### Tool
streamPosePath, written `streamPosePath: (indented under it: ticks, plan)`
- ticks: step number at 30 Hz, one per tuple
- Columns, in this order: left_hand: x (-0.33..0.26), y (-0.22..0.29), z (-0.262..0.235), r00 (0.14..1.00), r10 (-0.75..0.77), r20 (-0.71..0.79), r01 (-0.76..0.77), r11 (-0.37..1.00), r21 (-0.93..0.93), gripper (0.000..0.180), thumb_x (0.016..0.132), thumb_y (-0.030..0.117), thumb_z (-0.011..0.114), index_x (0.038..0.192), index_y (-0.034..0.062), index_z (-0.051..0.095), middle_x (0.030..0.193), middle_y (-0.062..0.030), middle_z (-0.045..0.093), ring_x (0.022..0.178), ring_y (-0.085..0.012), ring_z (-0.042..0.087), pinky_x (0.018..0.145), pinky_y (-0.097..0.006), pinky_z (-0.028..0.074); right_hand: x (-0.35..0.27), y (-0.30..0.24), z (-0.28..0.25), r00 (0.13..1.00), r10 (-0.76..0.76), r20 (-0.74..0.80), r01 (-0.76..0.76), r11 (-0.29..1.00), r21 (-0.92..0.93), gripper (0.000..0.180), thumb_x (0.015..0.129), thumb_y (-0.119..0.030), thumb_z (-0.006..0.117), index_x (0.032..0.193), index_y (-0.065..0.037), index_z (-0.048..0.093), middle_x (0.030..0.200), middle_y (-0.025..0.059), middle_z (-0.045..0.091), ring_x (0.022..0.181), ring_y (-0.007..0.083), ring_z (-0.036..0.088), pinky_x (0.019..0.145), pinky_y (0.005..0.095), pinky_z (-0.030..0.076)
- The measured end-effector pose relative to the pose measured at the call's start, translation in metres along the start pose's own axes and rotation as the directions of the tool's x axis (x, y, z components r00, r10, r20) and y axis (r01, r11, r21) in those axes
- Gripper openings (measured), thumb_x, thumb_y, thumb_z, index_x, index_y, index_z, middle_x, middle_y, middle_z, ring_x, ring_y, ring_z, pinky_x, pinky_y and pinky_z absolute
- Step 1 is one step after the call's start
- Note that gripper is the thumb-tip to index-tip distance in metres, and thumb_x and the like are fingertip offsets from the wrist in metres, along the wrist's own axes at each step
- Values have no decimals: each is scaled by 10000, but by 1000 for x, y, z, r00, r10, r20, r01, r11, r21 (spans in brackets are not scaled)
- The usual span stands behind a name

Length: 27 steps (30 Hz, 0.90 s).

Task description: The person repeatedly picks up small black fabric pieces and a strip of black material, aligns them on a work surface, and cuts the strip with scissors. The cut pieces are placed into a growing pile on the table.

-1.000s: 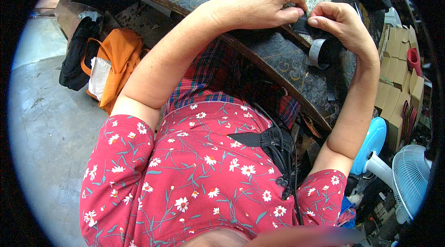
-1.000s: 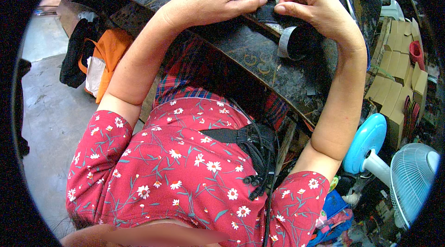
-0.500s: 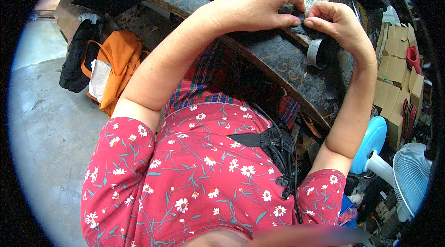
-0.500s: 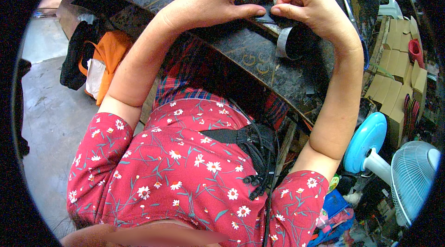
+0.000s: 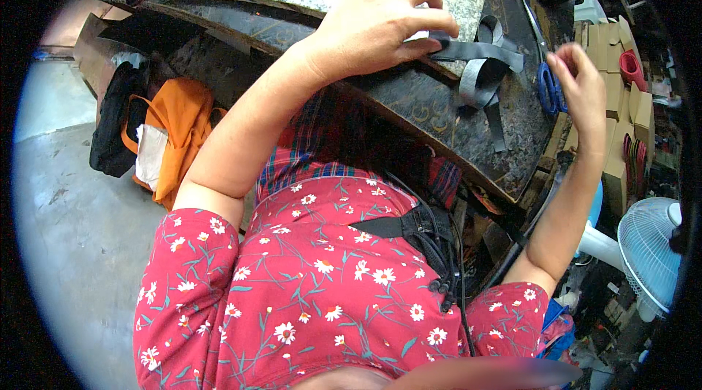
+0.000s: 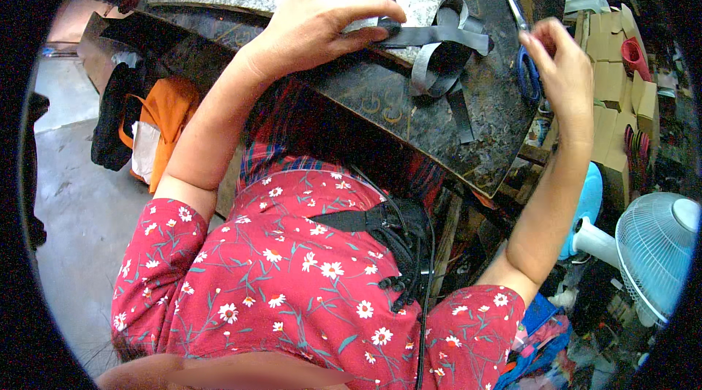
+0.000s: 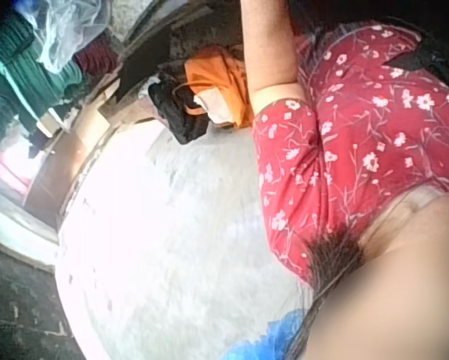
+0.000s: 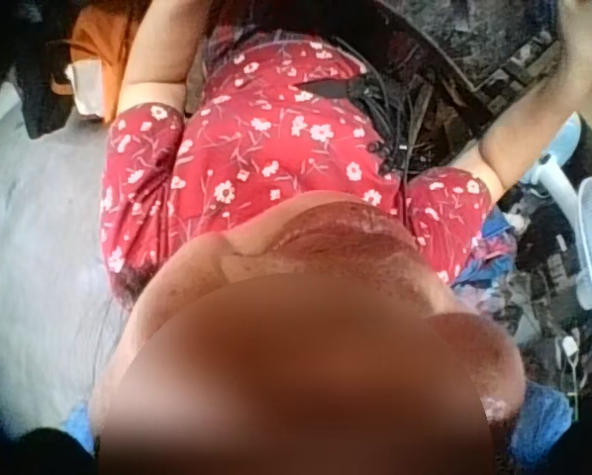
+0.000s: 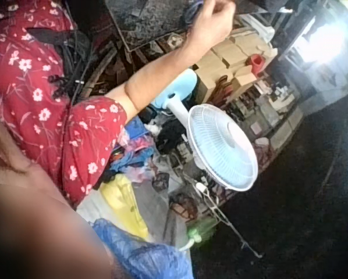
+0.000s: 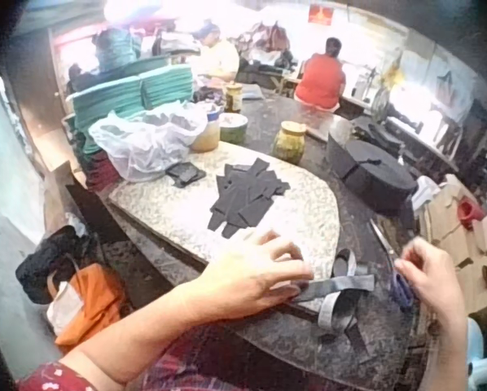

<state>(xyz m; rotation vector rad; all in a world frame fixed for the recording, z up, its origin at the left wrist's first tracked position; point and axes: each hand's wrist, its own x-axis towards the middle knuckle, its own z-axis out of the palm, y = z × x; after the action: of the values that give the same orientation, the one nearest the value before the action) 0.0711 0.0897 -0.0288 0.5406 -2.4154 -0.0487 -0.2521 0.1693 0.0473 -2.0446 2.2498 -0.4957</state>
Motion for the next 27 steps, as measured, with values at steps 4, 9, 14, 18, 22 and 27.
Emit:
streamPosePath:
  ticks: [4, 9, 14, 18, 22, 27]
  plan:
    - [-2, 1, -2, 996, 62, -66, -64, 998, -29, 178, 790, 297, 742, 965, 298, 716, 1119, 53, 620, 1101, -226, 580, 915, -410, 472, -38, 26, 0, 960, 276, 41, -246, 909, -336, 364, 907, -419, 699, 1084, -112, 618, 908, 123, 670, 849, 329, 659, 750, 450, 502]
    - [-5, 8, -5, 997, 76, -3, -76, 992, -99, 202, 819, 241, 745, 1013, 195, 712, 1053, 4, 648, 1087, -251, 578, 907, -423, 456, -56, 30, 7, 969, 247, 9, -235, 929, -287, 454, 883, -415, 717, 1205, -114, 606, 1037, 125, 669, 960, 340, 668, 818, 460, 508]
    - [-16, 19, -1, 992, 66, -107, -65, 998, 11, 230, 787, 270, 742, 1004, 198, 719, 1000, 5, 625, 1061, -215, 581, 951, -444, 434, -50, 50, 6, 975, 209, 69, -189, 956, -225, 498, 846, -338, 766, 1286, -134, 651, 934, 76, 678, 832, 246, 667, 780, 378, 512]
    - [-21, 17, 4, 971, 80, -223, -59, 993, 99, 200, 782, 233, 682, 978, 203, 716, 964, 6, 610, 1026, -205, 586, 937, -453, 434, -41, 61, -2, 900, 342, 269, -346, 938, -36, 431, 850, -211, 730, 1218, 3, 663, 780, 28, 669, 716, 132, 624, 686, 298, 490]
    - [-27, 20, 3, 961, 50, -271, -15, 991, 131, 225, 761, 194, 634, 973, 163, 702, 963, -4, 617, 988, -203, 601, 865, -380, 482, -66, 31, -28, 799, 349, 490, -577, 676, 459, 361, 859, -142, 689, 1199, -22, 656, 904, 43, 712, 788, 93, 642, 764, 253, 516]
    - [-30, 25, -1, 925, 41, -377, -20, 998, 59, 213, 750, 155, 685, 957, 106, 691, 881, -37, 659, 812, -231, 639, 775, -365, 516, -120, -40, -14, 829, 62, 555, -492, 553, 672, 439, 772, -180, 774, 1140, -4, 611, 869, 47, 680, 758, 113, 625, 730, 238, 483]
